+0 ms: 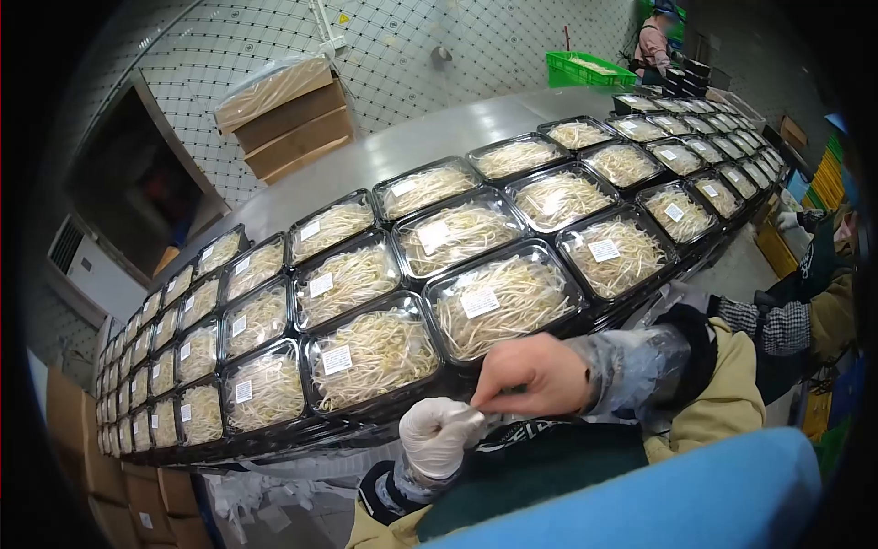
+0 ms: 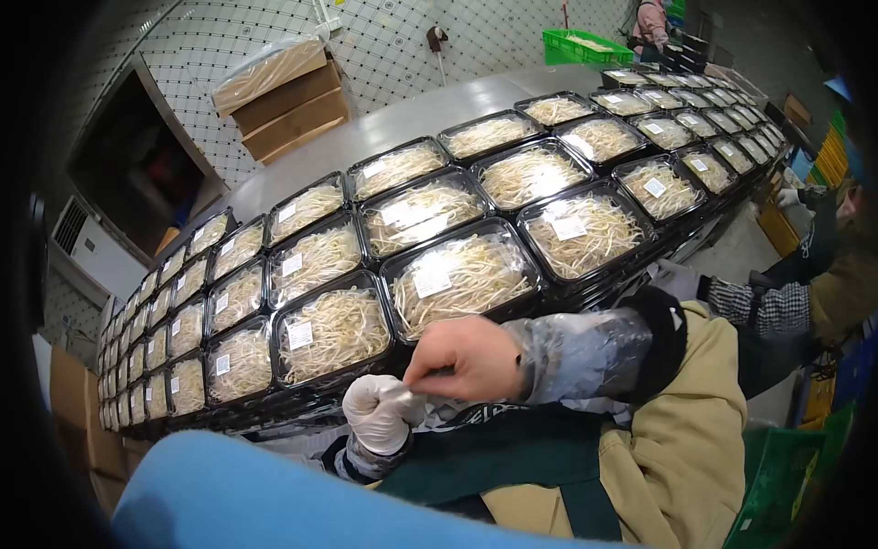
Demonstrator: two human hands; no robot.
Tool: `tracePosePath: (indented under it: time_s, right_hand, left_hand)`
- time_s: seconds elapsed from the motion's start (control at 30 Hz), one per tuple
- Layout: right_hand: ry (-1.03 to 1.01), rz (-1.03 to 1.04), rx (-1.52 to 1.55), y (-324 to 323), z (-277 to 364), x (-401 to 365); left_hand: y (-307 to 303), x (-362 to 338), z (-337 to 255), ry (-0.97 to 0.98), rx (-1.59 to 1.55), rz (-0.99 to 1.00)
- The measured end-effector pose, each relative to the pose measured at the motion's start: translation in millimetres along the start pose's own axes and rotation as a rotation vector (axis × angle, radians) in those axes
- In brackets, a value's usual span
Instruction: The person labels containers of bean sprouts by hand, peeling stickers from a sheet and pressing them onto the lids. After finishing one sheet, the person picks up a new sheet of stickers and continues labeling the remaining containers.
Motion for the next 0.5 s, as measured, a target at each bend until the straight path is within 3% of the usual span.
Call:
tracePosePath:
  time_s: [0.07, 0.1, 0.13, 0.17, 0.23, 0.27, 0.33, 0.37, 0.4, 0.43, 0.5]
  right_hand:
    - [0.03, -0.114, -0.211, -48.7, -3.4, 8.4]
    - [0.025, -0.207, -0.384, -79.2, -8.8, 13.1]
    - [0.213, -0.182, -0.613, -115.4, -30.1, 21.7]
    - [0.185, -0.174, -0.848, -152.1, -47.7, 29.1]
    - [0.425, -0.126, -1.065, -202.9, -105.2, 30.4]
    - [0.493, -0.086, -1.145, -213.8, -137.2, 26.6]
    - [0.435, -0.027, -1.147, -210.3, -171.3, 28.8]
    - [0.462, 0.069, -1.227, -204.7, -192.1, 27.5]
    - [0.339, 0.131, -1.32, -193.6, -188.2, 23.2]
    - [0.449, 0.144, -1.331, -197.9, -184.5, 21.1]
    - [0.639, 0.095, -1.395, -219.1, -177.9, 11.9]
  left_hand:
    - [19.2, 3.1, 13.0, -0.304, 0.201, 0.121]
    - [28.3, 3.6, 12.1, -0.325, 0.168, 0.199]
    - [27.2, 4.3, 14.4, -0.323, 0.165, 0.191]
    - [24.1, 5.2, 15.9, -0.292, 0.091, 0.155]
    - [18.3, 4.2, 15.6, -0.224, 0.06, 0.12]
    - [18.8, 3.1, 14.0, -0.218, 0.064, 0.116]
    - [21.5, 4.0, 2.3, -0.118, 0.166, 0.116]
    - [21.3, 4.2, 6.0, -0.16, 0.172, 0.173]
    - [12.7, 6.6, 9.4, -0.153, 0.175, 0.159]
    - [13.8, 9.9, 5.4, -0.048, 0.219, 0.241]
    - [17.2, 7.7, 4.8, -0.063, 0.024, 0.192]
Point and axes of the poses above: each hand's wrist, its own x-axis towards the middle knuckle, its own y-axis out of the palm, z = x × y, the point moved 9 cm from there along x, towards the middle knuckle, and after that the axes turned 3 degrees about -x, right-handed, at the moved point
